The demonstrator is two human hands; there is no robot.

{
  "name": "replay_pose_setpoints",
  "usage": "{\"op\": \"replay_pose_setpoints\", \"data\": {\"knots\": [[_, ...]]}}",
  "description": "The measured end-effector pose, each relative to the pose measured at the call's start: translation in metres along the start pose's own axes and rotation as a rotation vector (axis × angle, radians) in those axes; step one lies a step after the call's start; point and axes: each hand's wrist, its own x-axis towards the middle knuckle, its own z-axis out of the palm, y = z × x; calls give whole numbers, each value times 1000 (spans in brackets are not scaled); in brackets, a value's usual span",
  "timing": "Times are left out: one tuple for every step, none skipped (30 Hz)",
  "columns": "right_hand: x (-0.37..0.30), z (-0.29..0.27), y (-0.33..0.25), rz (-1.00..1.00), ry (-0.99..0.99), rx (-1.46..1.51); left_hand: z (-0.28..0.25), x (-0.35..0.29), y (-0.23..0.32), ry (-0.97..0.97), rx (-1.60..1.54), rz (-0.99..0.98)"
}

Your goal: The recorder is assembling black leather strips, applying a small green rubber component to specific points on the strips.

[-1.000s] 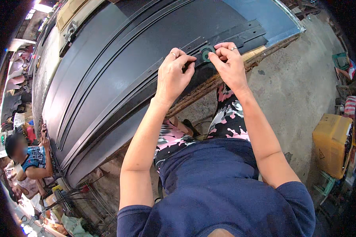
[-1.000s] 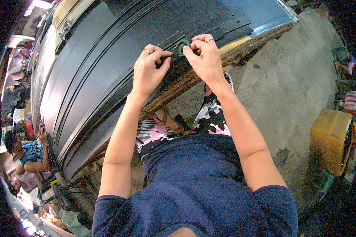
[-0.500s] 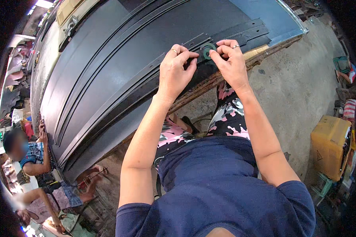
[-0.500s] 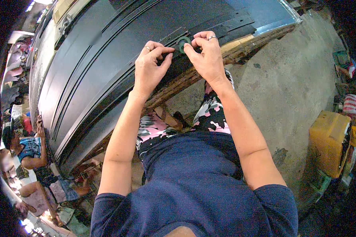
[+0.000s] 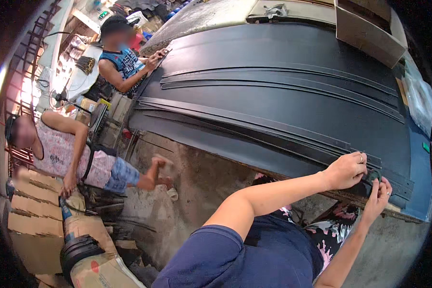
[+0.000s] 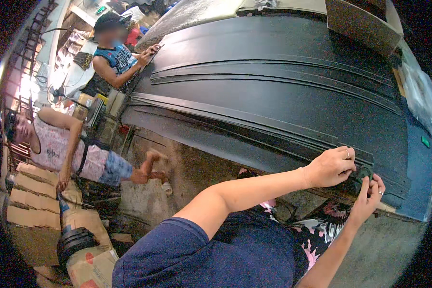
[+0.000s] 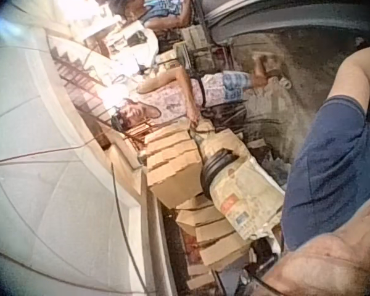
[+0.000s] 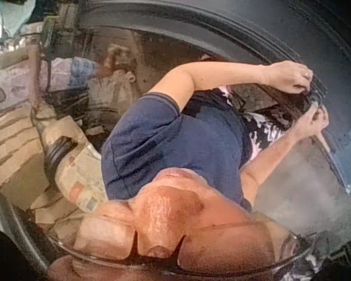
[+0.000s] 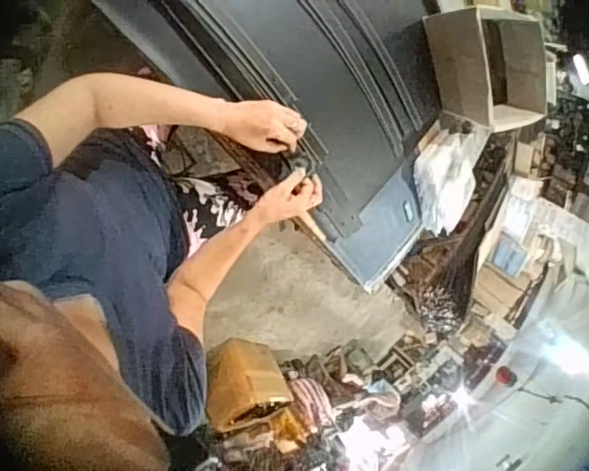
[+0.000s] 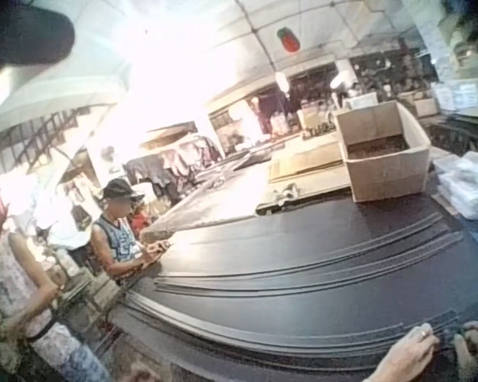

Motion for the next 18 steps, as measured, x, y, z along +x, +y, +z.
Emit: {"op": "replay_pose_setpoints", "data": {"knots": [[2,-1,2,-21,5,9,0,1,-1,1,-2,-8],[2,-1,1,-40,10,18,1,2,-1,0,-6,-16],[3,0,-2,-38,5,20,4,3,-2,15,-10,-17],[4,0,-6,-5,10,24,5,3,-3,17,-15,-23],[3,0,-9,28,14,29,4,3,-4,18,-19,-30],[4,0,-11,37,2,21,5,3,-3,22,-16,-36],[5,-2,-8,37,-6,21,6,4,-3,31,-25,-42],[6,-6,-3,13,-20,-12,8,4,-3,40,-36,-48],[6,-9,-2,-13,-32,-45,9,4,-3,46,-34,-54],[7,-12,-2,-15,-38,-51,12,5,-3,86,-67,-58],[8,-18,-4,1,-44,-105,16,6,-1,127,-106,-61],[5,-30,-5,26,-41,-174,21,6,2,119,-122,-66],[1,-34,-8,40,-33,-207,25,7,6,108,-147,-73],[-2,-31,-15,2,6,-195,26,7,7,117,-168,-85],[-4,-25,-19,-35,39,-179,21,7,5,136,-159,-81],[-3,-18,-28,52,6,-147,12,8,6,133,-117,-100],[-1,-8,-38,38,-13,-132,0,9,4,114,-61,-104],[2,-3,-35,3,-10,-96,-6,9,0,86,-23,-82]]}}
